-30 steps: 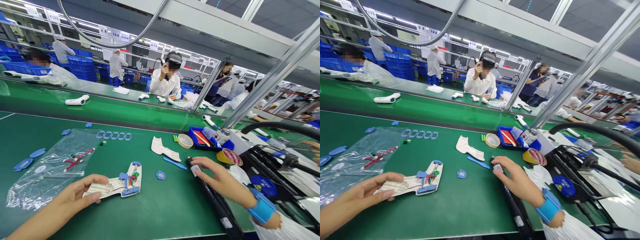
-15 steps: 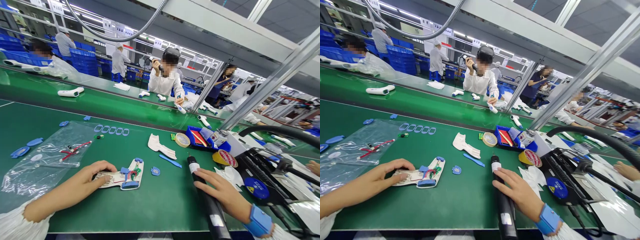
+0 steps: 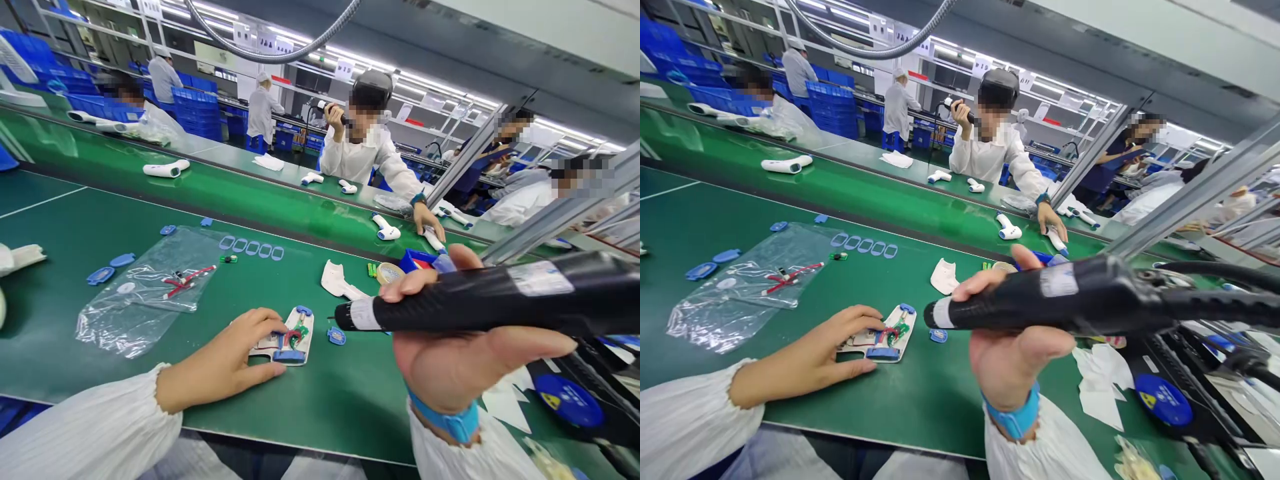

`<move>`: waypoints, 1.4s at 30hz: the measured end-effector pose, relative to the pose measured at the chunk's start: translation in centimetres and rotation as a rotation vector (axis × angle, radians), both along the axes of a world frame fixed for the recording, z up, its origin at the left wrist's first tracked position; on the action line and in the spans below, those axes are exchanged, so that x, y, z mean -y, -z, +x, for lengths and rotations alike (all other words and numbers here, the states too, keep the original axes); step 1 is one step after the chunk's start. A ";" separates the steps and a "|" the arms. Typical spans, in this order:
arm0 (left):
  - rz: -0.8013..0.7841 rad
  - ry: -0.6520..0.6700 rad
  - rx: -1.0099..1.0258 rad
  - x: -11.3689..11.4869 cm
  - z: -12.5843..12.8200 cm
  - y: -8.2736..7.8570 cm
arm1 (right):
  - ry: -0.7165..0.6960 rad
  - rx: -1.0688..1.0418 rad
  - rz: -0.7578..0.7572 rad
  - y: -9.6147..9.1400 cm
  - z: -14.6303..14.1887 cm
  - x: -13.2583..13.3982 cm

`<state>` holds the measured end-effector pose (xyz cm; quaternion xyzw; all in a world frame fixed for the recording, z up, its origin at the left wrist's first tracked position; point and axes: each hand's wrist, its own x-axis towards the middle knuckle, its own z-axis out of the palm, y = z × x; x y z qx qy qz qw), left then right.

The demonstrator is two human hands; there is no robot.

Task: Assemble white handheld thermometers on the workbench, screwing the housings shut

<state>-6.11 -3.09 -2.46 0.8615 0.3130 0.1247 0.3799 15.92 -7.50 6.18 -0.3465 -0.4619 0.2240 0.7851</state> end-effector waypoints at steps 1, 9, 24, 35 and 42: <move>0.009 0.005 -0.001 0.0 -0.1 0.2 | -0.041 -0.004 0.004 0.0 -0.7 -0.5; 0.098 0.005 0.048 0.0 -0.1 0.9 | -0.165 0.010 -0.032 1.8 -3.3 -2.4; 0.237 -0.084 0.258 0.1 2.4 -0.1 | -0.207 -0.116 -0.064 -1.4 -4.3 -0.9; 0.161 -0.197 0.186 -0.5 0.6 1.4 | -0.167 0.012 -0.096 2.8 -3.5 -2.5; 0.083 -0.201 0.164 -0.5 0.6 1.3 | -0.166 0.018 -0.121 3.3 -3.5 -2.8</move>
